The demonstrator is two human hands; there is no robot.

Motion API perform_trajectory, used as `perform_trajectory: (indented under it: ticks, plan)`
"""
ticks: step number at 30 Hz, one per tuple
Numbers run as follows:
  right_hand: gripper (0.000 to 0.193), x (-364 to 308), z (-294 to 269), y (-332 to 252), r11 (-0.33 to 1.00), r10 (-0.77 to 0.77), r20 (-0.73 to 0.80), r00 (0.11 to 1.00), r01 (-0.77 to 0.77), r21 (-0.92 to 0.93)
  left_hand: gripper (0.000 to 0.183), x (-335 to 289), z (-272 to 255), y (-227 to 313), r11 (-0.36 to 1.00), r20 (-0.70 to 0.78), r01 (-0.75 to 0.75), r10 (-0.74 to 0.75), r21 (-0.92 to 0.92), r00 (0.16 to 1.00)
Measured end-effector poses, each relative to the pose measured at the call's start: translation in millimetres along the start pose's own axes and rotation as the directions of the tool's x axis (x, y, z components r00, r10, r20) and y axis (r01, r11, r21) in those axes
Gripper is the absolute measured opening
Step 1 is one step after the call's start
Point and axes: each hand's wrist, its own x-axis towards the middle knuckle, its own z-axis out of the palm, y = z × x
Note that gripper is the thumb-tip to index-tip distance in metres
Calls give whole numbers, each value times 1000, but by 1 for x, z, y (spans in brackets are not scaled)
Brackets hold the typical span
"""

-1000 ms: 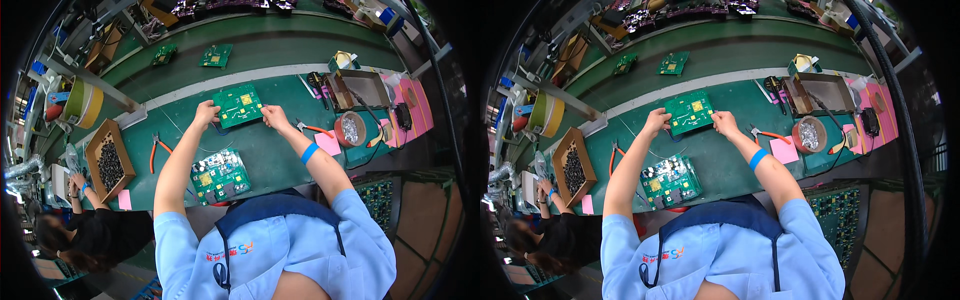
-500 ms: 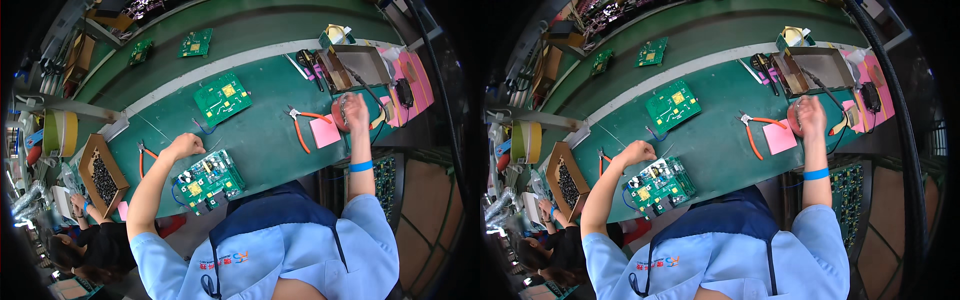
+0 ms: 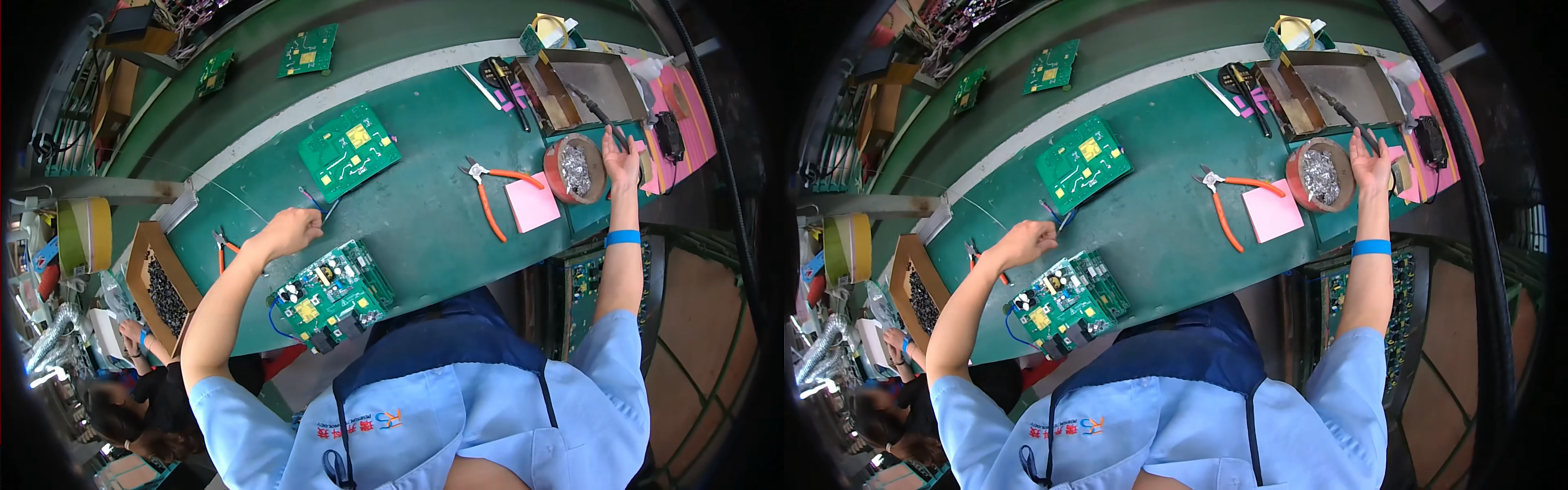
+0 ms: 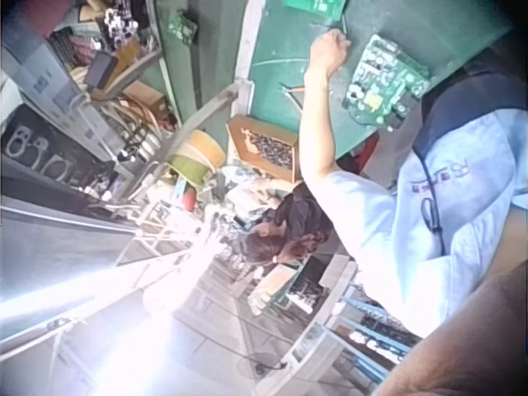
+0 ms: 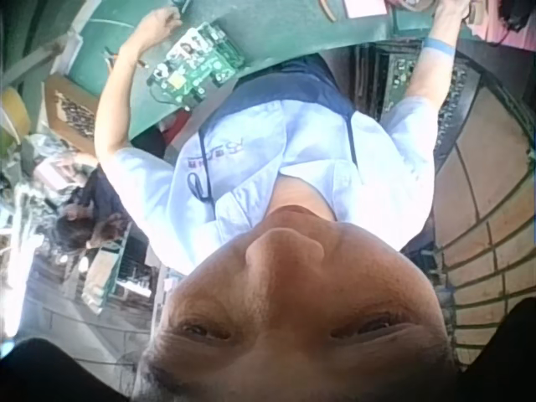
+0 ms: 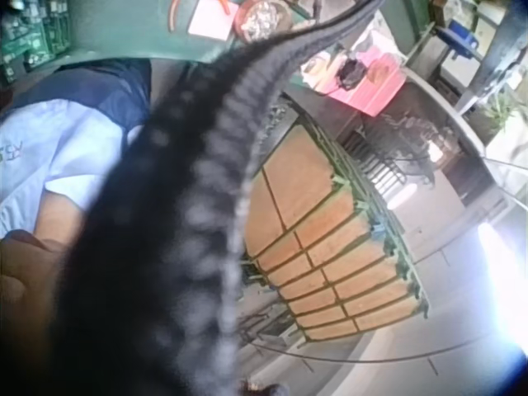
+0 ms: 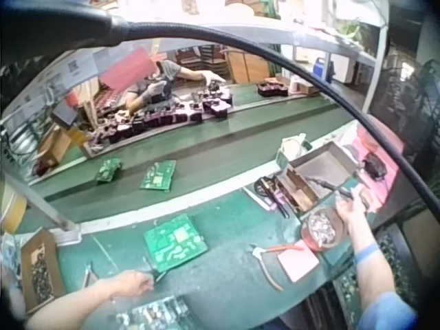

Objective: The person handles multiple green circuit boards, picking them up, turning them over, and using pliers to trim wires or components. They place boards on the workbench and into a blue crate, repeating the process with several boards.

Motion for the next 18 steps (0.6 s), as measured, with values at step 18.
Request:
perform_trajectory:
  ticks: [18]
  plan:
    - [10,-183,94,144,438,-203,593,779,614,-657,7,63,-15,58,948,-520,-264,139,-175,843]
